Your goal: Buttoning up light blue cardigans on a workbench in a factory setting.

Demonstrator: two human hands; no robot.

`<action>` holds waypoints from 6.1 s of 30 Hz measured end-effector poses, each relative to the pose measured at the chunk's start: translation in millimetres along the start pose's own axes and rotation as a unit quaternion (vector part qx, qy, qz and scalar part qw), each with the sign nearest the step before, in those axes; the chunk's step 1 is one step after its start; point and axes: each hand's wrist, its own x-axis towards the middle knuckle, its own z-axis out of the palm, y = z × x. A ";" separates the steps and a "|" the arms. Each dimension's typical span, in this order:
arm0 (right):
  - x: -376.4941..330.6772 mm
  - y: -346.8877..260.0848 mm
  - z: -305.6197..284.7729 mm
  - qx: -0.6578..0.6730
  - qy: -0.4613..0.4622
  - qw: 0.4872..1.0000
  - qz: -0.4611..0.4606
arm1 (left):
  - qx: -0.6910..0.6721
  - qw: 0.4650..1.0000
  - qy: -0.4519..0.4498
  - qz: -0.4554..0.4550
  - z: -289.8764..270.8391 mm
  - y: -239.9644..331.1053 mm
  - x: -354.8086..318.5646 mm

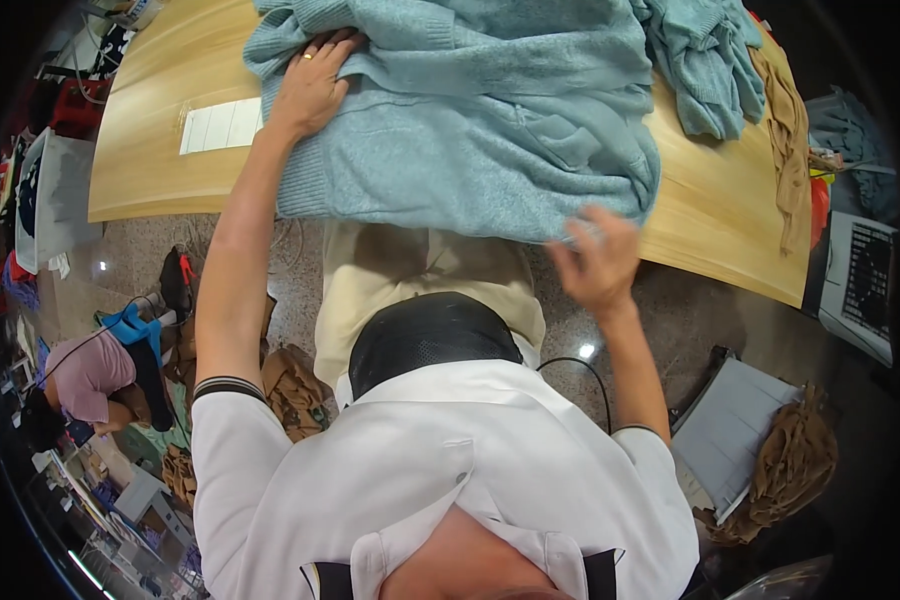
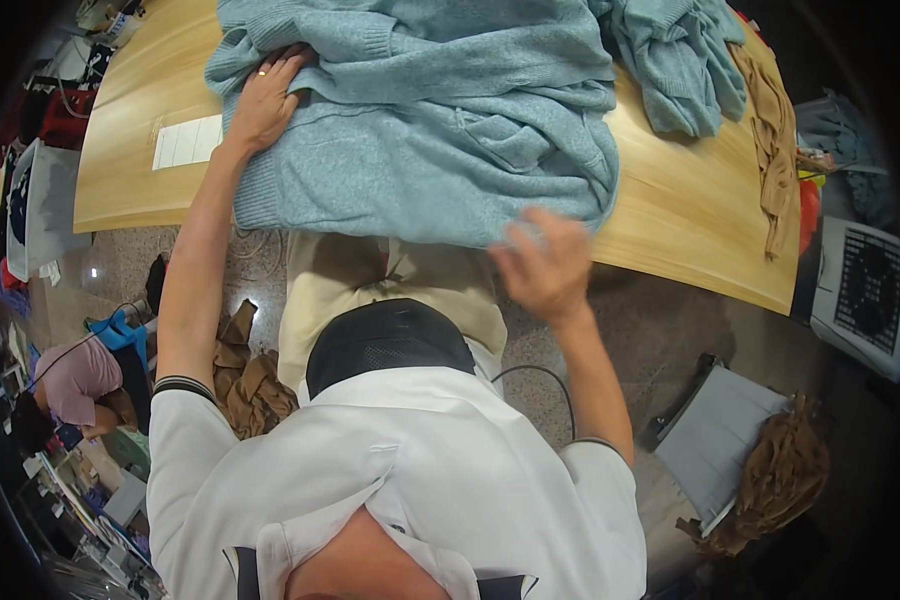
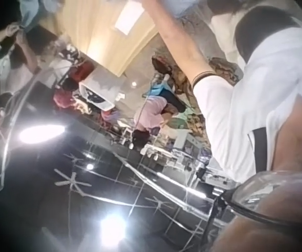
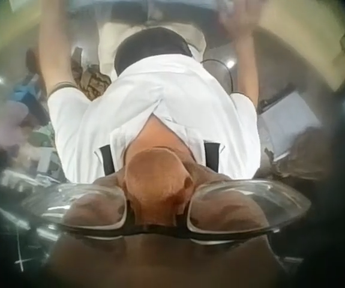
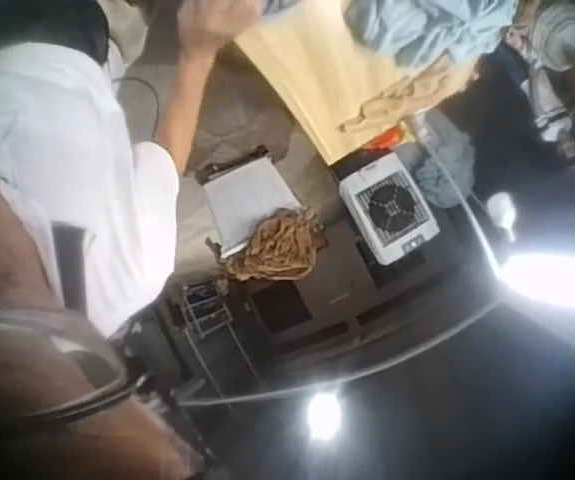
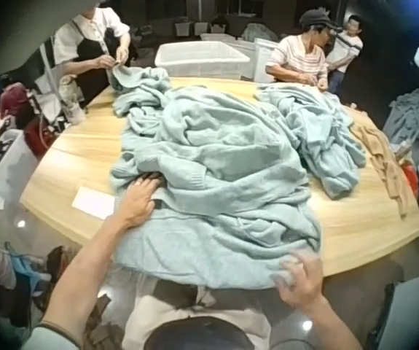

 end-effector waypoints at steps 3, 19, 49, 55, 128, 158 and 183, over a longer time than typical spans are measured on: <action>-9.2 -39.9 31.8 0.068 -0.104 0.986 -0.107 | 0.012 1.000 0.015 -0.004 4.2 -5.3 -2.4; 59.6 -41.1 68.4 0.047 -0.216 0.948 -0.229 | 0.015 0.997 0.076 0.020 -52.6 19.1 -62.8; 109.7 -17.1 39.9 0.251 -0.188 0.948 0.049 | -0.202 0.968 0.124 -0.078 -27.4 225.1 -106.3; 125.6 23.0 30.1 0.327 -0.185 0.905 0.199 | -0.161 0.959 0.146 -0.180 -66.0 161.4 -129.8; 170.7 -107.5 151.9 0.205 0.048 0.970 -0.122 | -0.539 0.813 -0.041 -0.219 -50.9 67.3 -90.3; 177.2 -96.2 165.7 0.313 0.013 0.946 -0.082 | -0.444 0.883 0.070 -0.136 -35.5 66.3 -108.2; 132.3 -54.4 103.6 0.079 -0.039 0.995 -0.042 | -0.023 0.998 0.065 0.008 -60.0 145.0 -60.4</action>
